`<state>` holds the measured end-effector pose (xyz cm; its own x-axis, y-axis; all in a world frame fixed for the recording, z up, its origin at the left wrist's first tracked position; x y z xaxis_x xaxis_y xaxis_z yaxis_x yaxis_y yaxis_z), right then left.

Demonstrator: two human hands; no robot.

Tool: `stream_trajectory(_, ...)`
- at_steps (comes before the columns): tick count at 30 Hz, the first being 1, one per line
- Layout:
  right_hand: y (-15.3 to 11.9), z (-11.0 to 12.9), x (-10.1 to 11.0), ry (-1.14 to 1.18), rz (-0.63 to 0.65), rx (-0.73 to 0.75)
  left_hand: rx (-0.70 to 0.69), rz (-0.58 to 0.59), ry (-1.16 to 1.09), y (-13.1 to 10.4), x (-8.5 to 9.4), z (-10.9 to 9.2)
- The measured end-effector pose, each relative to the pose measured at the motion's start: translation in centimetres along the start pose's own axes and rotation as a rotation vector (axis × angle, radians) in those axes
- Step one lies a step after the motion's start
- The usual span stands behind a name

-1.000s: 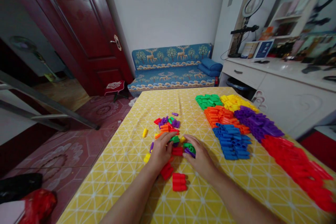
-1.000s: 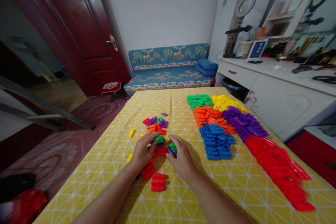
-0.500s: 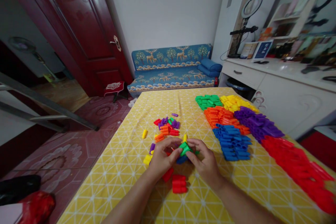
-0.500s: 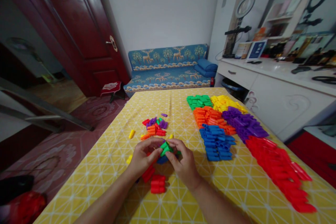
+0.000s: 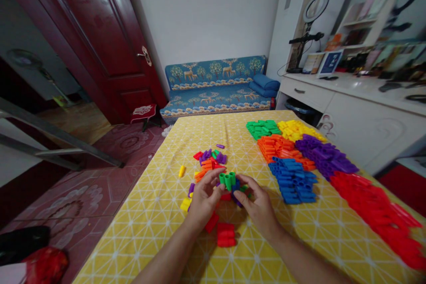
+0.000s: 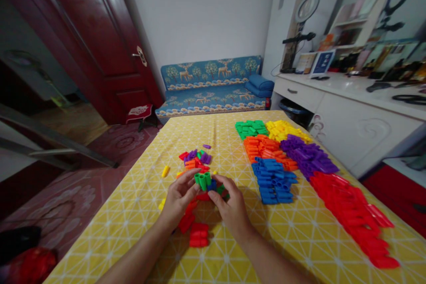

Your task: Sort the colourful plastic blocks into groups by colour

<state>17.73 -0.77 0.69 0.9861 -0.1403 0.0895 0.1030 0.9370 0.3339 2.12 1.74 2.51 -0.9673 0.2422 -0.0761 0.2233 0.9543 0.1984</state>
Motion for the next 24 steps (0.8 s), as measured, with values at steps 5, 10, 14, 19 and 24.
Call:
stream_trajectory(5,-0.1,0.1,-0.4,-0.033,0.056,0.044,0.013,0.078,0.015,-0.2,-0.2,0.2)
stream_trajectory(10,-0.4,0.3,-0.8,-0.045,0.131,0.037,0.041,0.051,0.004,-0.1,-0.2,0.9)
stream_trajectory(14,-0.7,0.7,-1.4,-0.101,0.218,0.041,0.032,-0.145,-0.023,0.6,1.6,0.4)
stream_trajectory(19,-0.8,0.8,-1.8,-0.167,0.251,0.095,0.031,-0.257,-0.119,1.1,3.7,0.5)
stream_trajectory(24,-0.2,0.3,-1.0,-0.221,0.129,0.212,0.098,-0.181,-0.154,1.1,2.6,1.3)
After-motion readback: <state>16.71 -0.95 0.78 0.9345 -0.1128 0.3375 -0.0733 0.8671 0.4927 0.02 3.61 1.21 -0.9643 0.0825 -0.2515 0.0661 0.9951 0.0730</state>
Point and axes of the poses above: each hand's wrist, its own y-axis towards the middle knuckle, its own x-axis out of the back of the hand, z = x × y, the point moved 6 cm from there along y, towards the middle knuckle, and after that the axes turned 5 degrees about y, right-handed, at the moved point
